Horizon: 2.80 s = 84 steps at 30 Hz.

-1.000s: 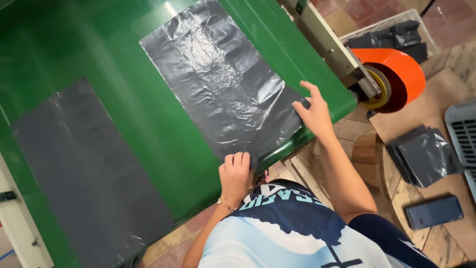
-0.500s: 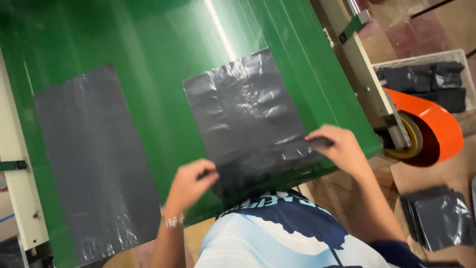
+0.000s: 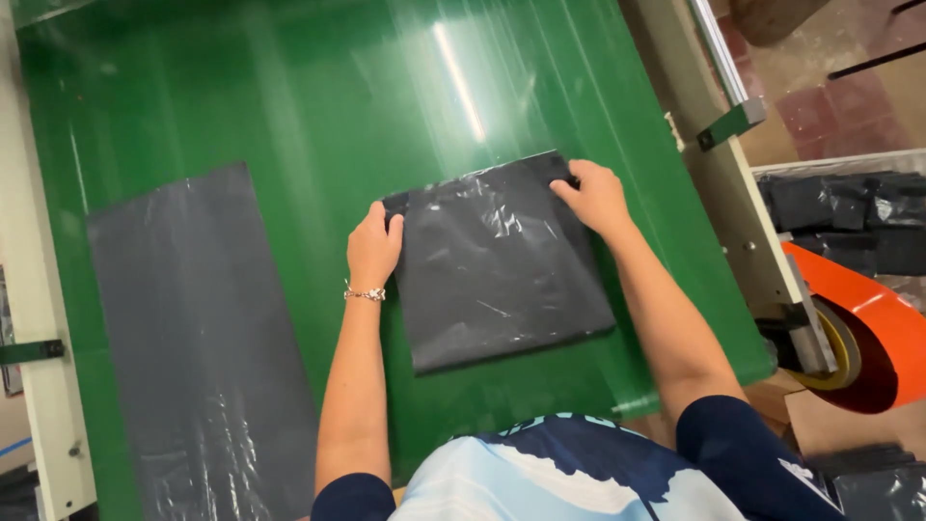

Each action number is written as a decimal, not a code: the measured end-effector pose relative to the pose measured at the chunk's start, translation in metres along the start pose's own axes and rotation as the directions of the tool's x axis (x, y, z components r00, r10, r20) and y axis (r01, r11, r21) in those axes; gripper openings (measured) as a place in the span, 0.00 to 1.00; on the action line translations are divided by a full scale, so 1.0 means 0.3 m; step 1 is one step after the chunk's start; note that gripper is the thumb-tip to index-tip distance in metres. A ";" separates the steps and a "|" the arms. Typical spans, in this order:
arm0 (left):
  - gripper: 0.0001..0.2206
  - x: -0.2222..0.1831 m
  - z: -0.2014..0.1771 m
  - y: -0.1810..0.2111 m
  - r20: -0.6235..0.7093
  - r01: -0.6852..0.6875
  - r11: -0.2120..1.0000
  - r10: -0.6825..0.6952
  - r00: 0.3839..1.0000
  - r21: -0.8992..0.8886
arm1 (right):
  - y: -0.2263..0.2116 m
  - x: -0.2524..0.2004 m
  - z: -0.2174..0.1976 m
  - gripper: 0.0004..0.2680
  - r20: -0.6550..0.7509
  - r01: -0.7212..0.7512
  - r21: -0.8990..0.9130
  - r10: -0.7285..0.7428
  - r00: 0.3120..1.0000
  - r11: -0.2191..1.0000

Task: Folding plastic bags into small rectangles as they come off a conveyor belt and stacking them.

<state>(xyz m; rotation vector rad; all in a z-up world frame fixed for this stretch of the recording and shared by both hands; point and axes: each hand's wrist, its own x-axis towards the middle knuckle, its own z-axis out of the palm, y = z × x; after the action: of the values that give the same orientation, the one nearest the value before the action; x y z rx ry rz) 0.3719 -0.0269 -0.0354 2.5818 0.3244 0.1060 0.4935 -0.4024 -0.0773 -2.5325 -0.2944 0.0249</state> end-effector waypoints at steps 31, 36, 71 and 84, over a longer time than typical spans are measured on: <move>0.29 -0.326 0.001 0.077 0.681 0.597 -0.610 0.125 0.722 -0.521 | -0.283 -0.564 -0.224 0.07 -0.346 0.476 -0.021 -0.453 0.822 0.879; 0.36 -0.412 0.107 -0.192 0.579 0.542 -0.269 -0.076 0.812 -0.796 | -0.156 -0.756 -0.091 0.08 -0.393 0.402 -0.045 -0.386 0.834 0.914; 0.05 -0.658 0.012 -0.019 0.128 -0.782 0.340 0.875 0.467 0.522 | -0.500 -0.791 0.122 0.32 0.110 0.618 -0.094 -0.609 0.786 0.781; 0.40 -0.254 0.225 0.095 0.872 0.454 0.765 0.284 0.398 -0.457 | -0.268 -1.033 0.136 0.08 0.316 -0.442 0.761 0.324 0.892 0.475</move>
<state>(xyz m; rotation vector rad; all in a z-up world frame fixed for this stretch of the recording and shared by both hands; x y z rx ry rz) 0.3136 -0.1034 -0.0793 1.5242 -0.0309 -1.0825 0.1715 -0.3817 -0.0807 -1.5795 0.2327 0.4151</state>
